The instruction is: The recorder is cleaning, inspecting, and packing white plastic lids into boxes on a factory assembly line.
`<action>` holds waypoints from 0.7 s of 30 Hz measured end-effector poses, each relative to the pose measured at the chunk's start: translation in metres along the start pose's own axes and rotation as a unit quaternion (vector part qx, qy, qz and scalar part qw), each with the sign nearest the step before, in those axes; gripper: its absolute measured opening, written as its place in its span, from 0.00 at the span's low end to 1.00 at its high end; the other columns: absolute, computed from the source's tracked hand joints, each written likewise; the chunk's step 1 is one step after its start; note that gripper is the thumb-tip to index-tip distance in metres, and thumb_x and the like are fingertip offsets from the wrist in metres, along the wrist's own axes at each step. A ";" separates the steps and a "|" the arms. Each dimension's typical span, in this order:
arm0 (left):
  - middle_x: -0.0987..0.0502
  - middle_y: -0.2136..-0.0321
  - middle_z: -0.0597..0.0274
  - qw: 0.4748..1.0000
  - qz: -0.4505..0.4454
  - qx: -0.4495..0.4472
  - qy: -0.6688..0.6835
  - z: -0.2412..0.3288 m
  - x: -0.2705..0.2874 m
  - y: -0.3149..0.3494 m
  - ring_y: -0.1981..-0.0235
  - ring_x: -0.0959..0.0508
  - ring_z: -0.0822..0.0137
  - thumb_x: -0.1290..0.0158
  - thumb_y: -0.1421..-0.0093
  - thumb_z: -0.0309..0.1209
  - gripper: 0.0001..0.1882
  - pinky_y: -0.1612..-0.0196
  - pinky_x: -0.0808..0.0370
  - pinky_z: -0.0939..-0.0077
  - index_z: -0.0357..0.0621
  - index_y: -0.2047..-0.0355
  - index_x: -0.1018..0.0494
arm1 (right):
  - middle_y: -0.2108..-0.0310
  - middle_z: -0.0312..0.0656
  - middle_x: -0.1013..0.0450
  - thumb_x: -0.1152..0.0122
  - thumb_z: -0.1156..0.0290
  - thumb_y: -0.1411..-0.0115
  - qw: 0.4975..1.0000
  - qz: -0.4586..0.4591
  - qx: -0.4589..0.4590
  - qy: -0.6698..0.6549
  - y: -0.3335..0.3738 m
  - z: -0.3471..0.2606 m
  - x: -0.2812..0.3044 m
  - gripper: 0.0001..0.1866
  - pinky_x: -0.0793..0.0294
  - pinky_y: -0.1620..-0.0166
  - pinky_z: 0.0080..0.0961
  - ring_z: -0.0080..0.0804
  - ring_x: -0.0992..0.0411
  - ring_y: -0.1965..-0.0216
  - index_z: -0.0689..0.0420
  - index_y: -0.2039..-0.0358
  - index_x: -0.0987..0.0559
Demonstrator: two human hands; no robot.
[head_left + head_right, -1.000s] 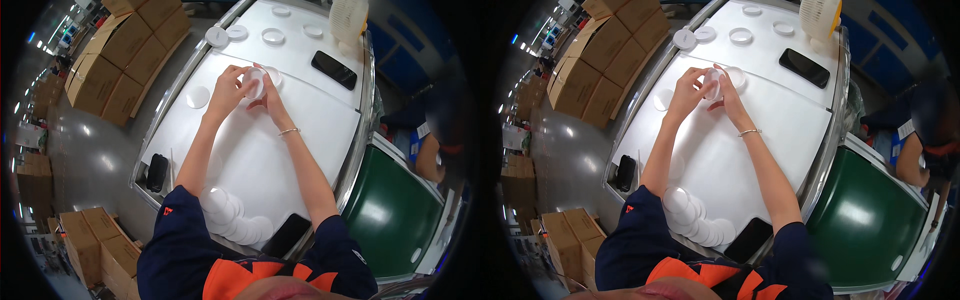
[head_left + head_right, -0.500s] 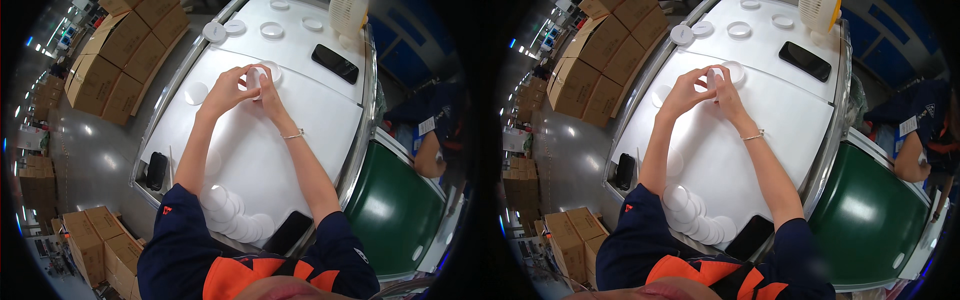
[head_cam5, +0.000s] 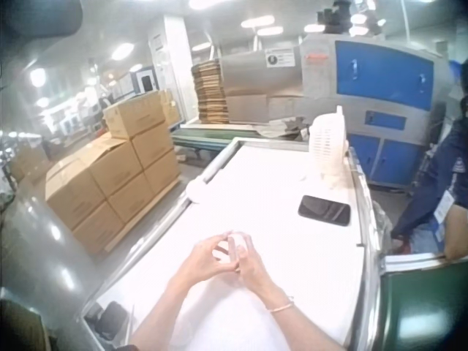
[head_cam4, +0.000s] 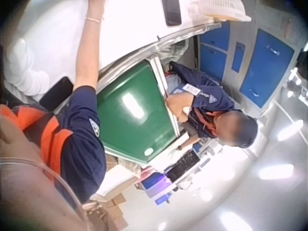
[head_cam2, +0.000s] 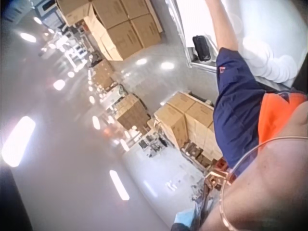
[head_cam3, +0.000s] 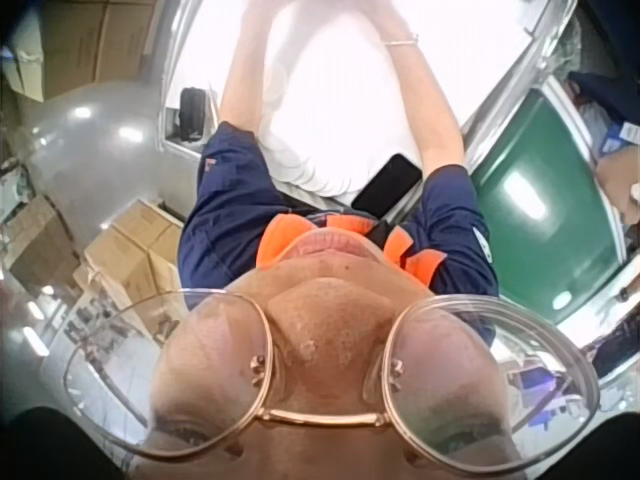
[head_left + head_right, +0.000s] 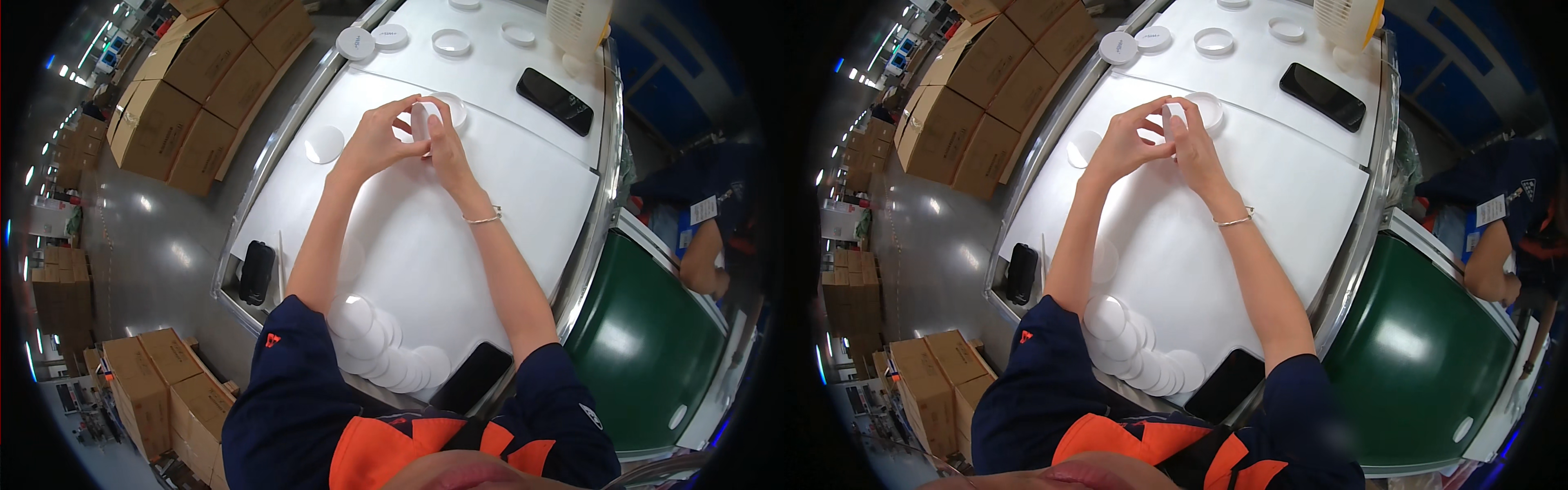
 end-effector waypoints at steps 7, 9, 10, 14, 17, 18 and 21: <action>0.23 0.56 0.50 0.999 -0.047 -0.002 0.022 0.001 -0.003 -0.001 0.63 0.19 0.60 0.34 0.56 0.36 0.39 0.61 0.22 0.70 0.35 0.44 0.33 | 0.53 0.53 0.32 0.66 0.41 0.36 0.999 0.008 0.043 0.017 0.002 -0.002 0.001 0.32 0.31 0.54 0.30 0.42 0.31 0.52 0.55 0.44 0.39; 0.23 0.56 0.49 0.999 -0.030 -0.005 0.019 0.006 -0.004 0.000 0.63 0.19 0.60 0.34 0.56 0.36 0.40 0.61 0.22 0.70 0.35 0.43 0.34 | 0.55 0.53 0.31 0.66 0.41 0.36 0.999 0.006 0.036 0.014 0.002 -0.002 0.003 0.33 0.30 0.56 0.29 0.40 0.30 0.55 0.55 0.44 0.40; 0.23 0.56 0.51 1.000 -0.027 0.003 0.014 0.007 -0.004 0.000 0.63 0.19 0.61 0.34 0.56 0.32 0.38 0.61 0.21 0.71 0.38 0.43 0.33 | 0.55 0.53 0.31 0.66 0.41 0.36 0.999 0.006 0.035 0.013 0.001 -0.002 0.004 0.33 0.30 0.56 0.29 0.40 0.30 0.55 0.55 0.44 0.40; 0.23 0.56 0.53 0.999 -0.017 0.016 0.032 0.005 -0.002 0.000 0.64 0.19 0.62 0.35 0.56 0.28 0.38 0.62 0.21 0.71 0.42 0.42 0.34 | 0.58 0.51 0.31 0.65 0.40 0.36 0.999 -0.004 0.014 0.029 0.002 -0.003 0.002 0.34 0.31 0.60 0.27 0.36 0.30 0.61 0.56 0.43 0.41; 0.23 0.56 0.53 0.998 -0.031 0.020 0.042 0.005 -0.002 0.000 0.64 0.19 0.62 0.34 0.56 0.28 0.38 0.62 0.21 0.71 0.43 0.42 0.34 | 0.59 0.50 0.31 0.65 0.39 0.37 1.000 -0.001 0.005 0.018 0.002 -0.001 0.001 0.35 0.31 0.62 0.27 0.33 0.30 0.63 0.56 0.43 0.41; 0.23 0.56 0.53 0.998 -0.031 0.020 0.042 0.004 -0.002 -0.001 0.64 0.19 0.62 0.34 0.56 0.28 0.38 0.62 0.21 0.71 0.43 0.42 0.34 | 0.59 0.49 0.31 0.65 0.39 0.37 1.000 0.005 0.001 0.005 0.002 0.000 0.001 0.35 0.31 0.62 0.27 0.32 0.30 0.64 0.56 0.43 0.41; 0.24 0.55 0.53 0.998 -0.054 -0.007 0.041 -0.002 -0.004 -0.002 0.65 0.19 0.62 0.34 0.55 0.28 0.37 0.61 0.21 0.71 0.43 0.43 0.33 | 0.57 0.50 0.31 0.65 0.39 0.38 1.000 0.013 0.027 0.003 -0.002 0.004 0.000 0.34 0.30 0.61 0.27 0.35 0.29 0.61 0.55 0.43 0.41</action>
Point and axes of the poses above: each hand's wrist, its own y-axis away from the middle knuckle, its own x-axis out of the back of the hand, z = x × y, the point moved 4 cm from there along -y, towards the middle knuckle
